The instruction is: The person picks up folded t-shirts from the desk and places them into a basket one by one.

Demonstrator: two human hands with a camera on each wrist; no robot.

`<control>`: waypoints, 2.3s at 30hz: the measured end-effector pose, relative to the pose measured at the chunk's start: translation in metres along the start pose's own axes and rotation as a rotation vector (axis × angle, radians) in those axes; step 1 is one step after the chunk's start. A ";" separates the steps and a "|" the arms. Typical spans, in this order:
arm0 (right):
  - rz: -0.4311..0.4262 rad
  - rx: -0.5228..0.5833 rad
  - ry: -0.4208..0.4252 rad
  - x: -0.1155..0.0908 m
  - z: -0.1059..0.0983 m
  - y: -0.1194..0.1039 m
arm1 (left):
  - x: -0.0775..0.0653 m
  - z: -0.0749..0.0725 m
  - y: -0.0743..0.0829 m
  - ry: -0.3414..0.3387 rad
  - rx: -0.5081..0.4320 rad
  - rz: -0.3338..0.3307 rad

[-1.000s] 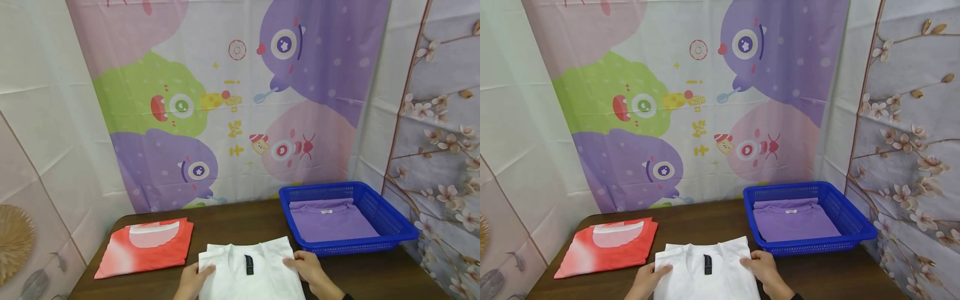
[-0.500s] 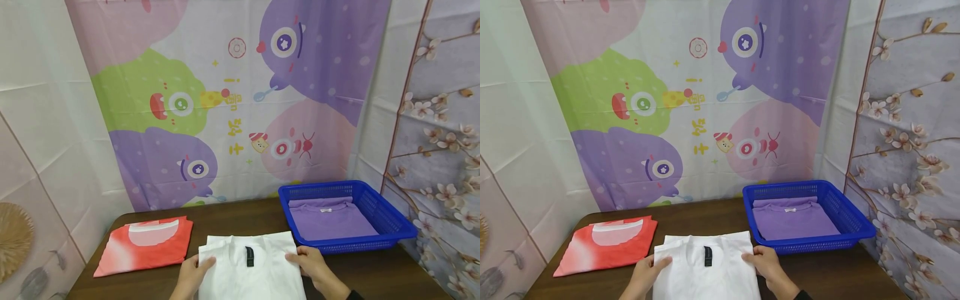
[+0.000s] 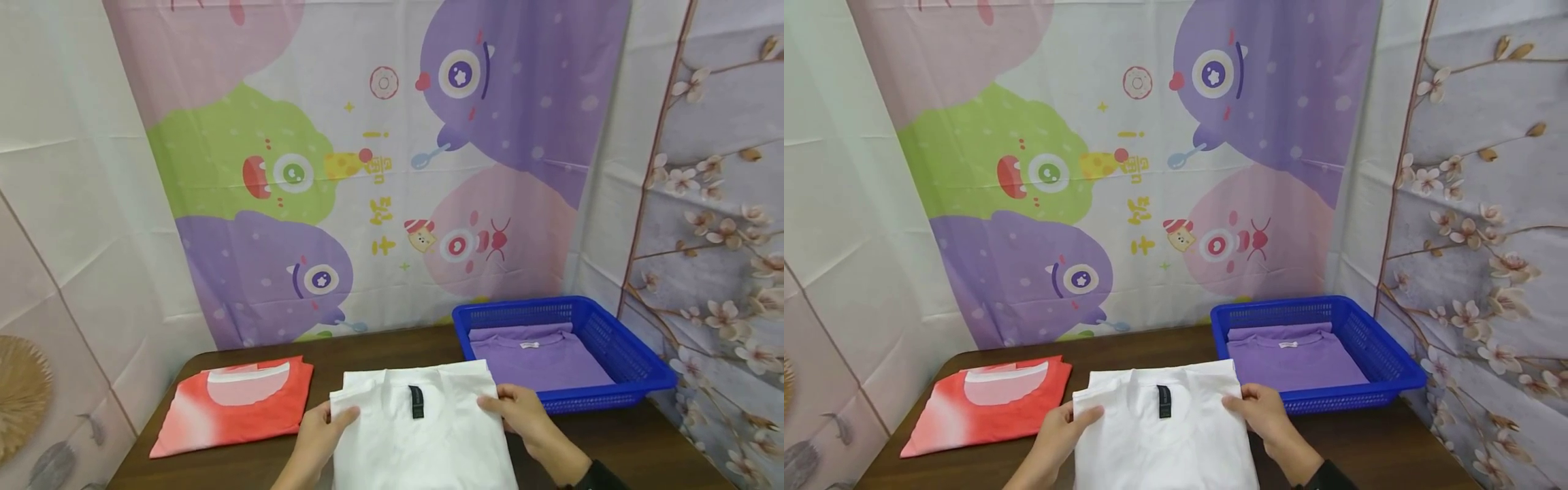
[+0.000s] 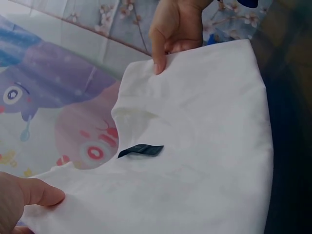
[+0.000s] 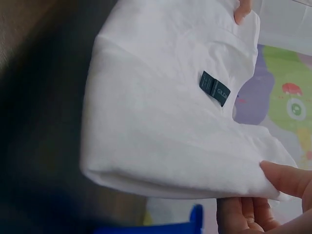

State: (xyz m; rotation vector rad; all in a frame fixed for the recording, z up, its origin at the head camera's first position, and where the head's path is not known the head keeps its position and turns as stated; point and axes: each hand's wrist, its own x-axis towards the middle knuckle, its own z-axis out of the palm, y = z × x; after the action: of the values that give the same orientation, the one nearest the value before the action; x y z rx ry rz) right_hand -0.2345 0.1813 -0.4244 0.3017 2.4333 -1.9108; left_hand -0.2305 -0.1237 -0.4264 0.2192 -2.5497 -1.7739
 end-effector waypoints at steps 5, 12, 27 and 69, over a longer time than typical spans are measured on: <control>-0.029 -0.025 -0.005 0.000 -0.015 -0.014 | -0.001 0.004 0.015 0.006 -0.016 0.050; -0.063 -0.084 0.015 0.000 -0.034 -0.028 | 0.001 0.014 0.032 -0.038 -0.047 0.124; -0.099 -0.151 0.069 0.005 -0.070 -0.042 | 0.007 0.038 0.063 -0.117 -0.110 0.202; -0.111 -0.312 0.255 0.036 -0.148 -0.058 | 0.030 0.099 0.118 -0.113 -0.114 0.370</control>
State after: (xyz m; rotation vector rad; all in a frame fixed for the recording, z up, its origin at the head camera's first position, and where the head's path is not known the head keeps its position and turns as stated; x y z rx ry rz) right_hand -0.2660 0.3155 -0.3384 0.4264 2.9201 -1.5757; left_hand -0.2824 0.0051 -0.3521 -0.3427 -2.3483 -1.8163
